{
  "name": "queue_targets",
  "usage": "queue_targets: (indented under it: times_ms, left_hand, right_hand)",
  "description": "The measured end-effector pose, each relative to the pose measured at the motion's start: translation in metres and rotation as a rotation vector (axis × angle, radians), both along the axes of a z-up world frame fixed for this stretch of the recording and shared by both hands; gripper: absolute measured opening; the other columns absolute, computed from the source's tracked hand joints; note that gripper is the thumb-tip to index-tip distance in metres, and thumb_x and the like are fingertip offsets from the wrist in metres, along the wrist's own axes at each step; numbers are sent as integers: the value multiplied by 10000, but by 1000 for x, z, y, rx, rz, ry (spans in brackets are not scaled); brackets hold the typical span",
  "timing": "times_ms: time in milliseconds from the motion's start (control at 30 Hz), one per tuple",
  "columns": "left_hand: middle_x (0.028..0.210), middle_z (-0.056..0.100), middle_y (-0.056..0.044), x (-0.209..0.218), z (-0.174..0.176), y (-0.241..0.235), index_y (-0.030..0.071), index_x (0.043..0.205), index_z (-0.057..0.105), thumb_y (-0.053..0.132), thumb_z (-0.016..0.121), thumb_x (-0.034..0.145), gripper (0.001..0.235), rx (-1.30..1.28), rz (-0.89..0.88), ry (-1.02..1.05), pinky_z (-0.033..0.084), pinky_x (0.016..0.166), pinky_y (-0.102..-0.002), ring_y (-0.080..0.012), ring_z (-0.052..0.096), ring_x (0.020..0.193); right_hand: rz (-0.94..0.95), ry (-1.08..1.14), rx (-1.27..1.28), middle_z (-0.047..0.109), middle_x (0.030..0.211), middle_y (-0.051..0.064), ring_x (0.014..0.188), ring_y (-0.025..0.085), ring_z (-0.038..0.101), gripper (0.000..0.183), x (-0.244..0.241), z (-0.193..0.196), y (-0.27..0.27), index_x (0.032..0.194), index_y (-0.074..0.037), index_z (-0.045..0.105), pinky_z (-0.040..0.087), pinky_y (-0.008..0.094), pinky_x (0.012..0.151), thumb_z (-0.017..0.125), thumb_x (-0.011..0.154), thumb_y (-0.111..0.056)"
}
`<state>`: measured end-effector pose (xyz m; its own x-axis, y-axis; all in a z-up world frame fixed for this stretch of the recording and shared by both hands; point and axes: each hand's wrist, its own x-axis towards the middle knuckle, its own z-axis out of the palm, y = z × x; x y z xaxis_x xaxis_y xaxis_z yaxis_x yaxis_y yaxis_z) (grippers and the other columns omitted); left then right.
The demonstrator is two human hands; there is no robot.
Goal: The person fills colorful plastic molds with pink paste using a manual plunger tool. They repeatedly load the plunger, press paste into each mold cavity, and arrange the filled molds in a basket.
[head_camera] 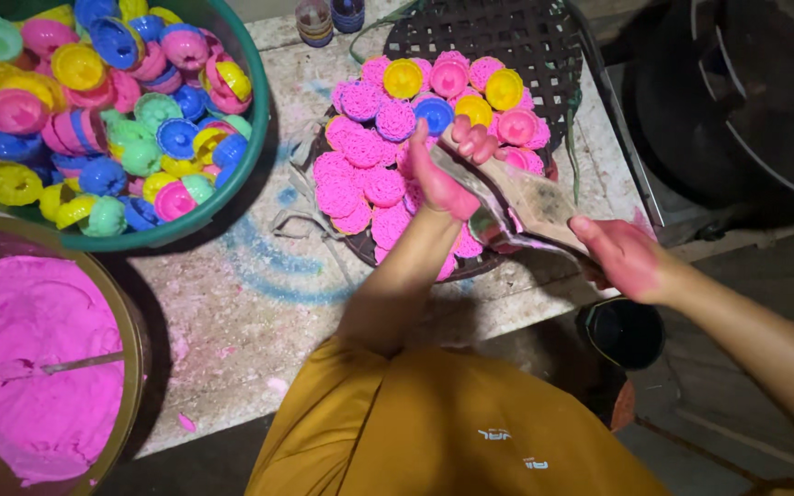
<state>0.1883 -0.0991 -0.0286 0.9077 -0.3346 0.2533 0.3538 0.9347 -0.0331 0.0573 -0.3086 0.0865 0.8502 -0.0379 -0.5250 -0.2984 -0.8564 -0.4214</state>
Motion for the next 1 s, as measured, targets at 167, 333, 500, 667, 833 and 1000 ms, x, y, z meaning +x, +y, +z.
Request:
queue_targets:
  times_ms: [167,333,500,667,833,1000]
  left_hand:
    - [708,442,48,11,-9,-7,177,796,480,567,470,979,430,-38,18,-24,475,814,-375,-138,453,681]
    - [674,423,45,15,-4,10,179,777,462,570,449,966,434,45,21,-40,480,753,-373,-133,432,631]
    - [634,419,43,1,-2,0,178,724,453,598,439,922,464,95,17,157,481,698,-384,-143,426,595]
    - [617,406,43,16,6,-16,185,709,439,580,449,943,459,46,50,144,440,666,-349,-142,406,580]
    - [591,383,47,21,7,1,187,715,430,569,439,953,450,81,70,83,410,636,-347,-123,378,541]
    - [564,372,48,9,10,-6,190,692,422,585,415,940,467,146,51,238,405,611,-344,-120,361,504]
  right_hand:
    - [63,-173,-66,631,642,178,651,315,643,652,0,9,12,828,-3,630,507,460,713,310,1041,-529]
    - [129,-302,24,602,658,177,663,336,615,626,-4,-7,26,823,13,588,496,471,714,316,1059,-499]
    - [45,-114,-62,593,620,200,625,360,631,674,-6,0,17,792,10,609,511,473,704,293,1067,-519]
    - [24,-206,-136,604,610,185,633,354,653,648,1,14,19,844,-16,632,504,479,696,309,1054,-538]
    - [94,-319,-155,624,658,165,687,368,627,634,-3,-2,33,831,-31,642,465,501,709,301,1058,-515]
    - [37,-243,-78,606,663,231,698,398,615,612,-8,-1,22,856,-19,644,500,489,726,329,1090,-489]
